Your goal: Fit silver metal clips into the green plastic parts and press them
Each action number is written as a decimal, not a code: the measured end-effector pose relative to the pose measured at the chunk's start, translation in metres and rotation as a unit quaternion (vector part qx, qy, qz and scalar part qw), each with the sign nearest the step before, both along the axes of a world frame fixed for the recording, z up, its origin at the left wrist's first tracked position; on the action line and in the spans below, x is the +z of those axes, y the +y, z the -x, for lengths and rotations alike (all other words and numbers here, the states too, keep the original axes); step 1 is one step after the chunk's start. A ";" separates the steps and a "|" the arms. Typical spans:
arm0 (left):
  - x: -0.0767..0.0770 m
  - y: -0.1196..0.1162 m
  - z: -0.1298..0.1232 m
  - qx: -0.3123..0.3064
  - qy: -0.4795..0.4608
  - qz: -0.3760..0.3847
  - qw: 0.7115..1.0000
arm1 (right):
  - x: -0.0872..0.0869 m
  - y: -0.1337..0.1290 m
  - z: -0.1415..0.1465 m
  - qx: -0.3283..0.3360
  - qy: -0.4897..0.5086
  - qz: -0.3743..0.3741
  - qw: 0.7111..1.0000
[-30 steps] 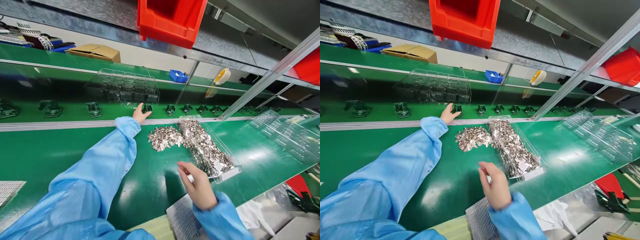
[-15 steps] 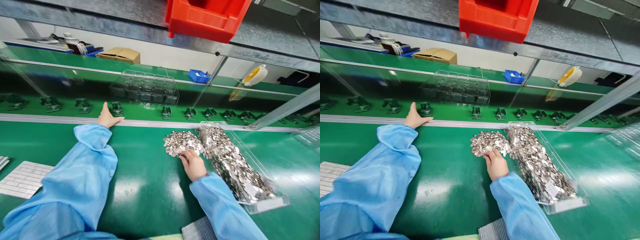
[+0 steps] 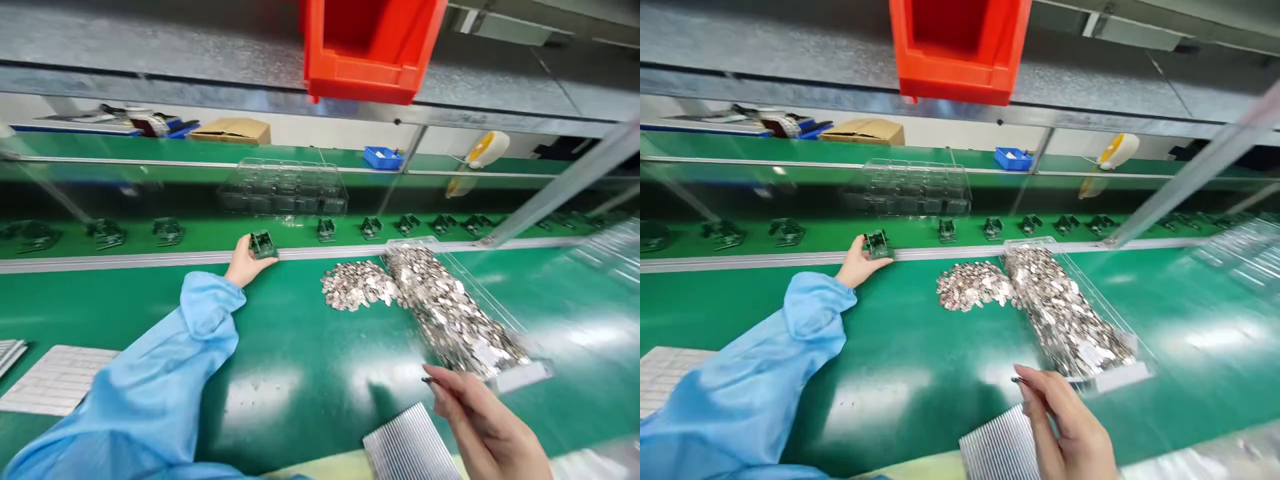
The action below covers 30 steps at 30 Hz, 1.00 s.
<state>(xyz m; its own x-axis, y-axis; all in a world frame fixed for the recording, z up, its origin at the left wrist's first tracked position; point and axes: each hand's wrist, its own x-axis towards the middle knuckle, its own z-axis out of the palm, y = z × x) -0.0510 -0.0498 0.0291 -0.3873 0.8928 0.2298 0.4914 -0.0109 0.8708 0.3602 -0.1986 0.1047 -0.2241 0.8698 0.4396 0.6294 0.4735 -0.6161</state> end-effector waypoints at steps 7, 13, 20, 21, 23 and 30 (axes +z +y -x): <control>-0.002 -0.134 -0.181 -0.338 -0.281 0.062 0.896 | -0.022 -0.051 0.012 -0.081 0.230 0.163 0.956; 0.010 -0.181 -0.215 -0.430 -0.317 0.099 0.840 | -0.041 -0.078 0.016 -0.107 0.216 0.186 0.952; 0.004 -0.188 -0.216 -0.457 -0.308 0.124 0.825 | -0.052 -0.082 0.031 -0.113 0.223 0.174 0.952; 0.003 -0.188 -0.216 -0.463 -0.309 0.125 0.821 | -0.054 -0.081 0.033 -0.115 0.222 0.174 0.952; 0.002 -0.189 -0.214 -0.472 -0.313 0.130 0.814 | -0.057 -0.081 0.036 -0.118 0.218 0.173 0.953; -0.005 -0.190 -0.207 -0.480 -0.231 0.114 0.839 | -0.059 -0.081 0.043 -0.155 0.193 0.145 0.958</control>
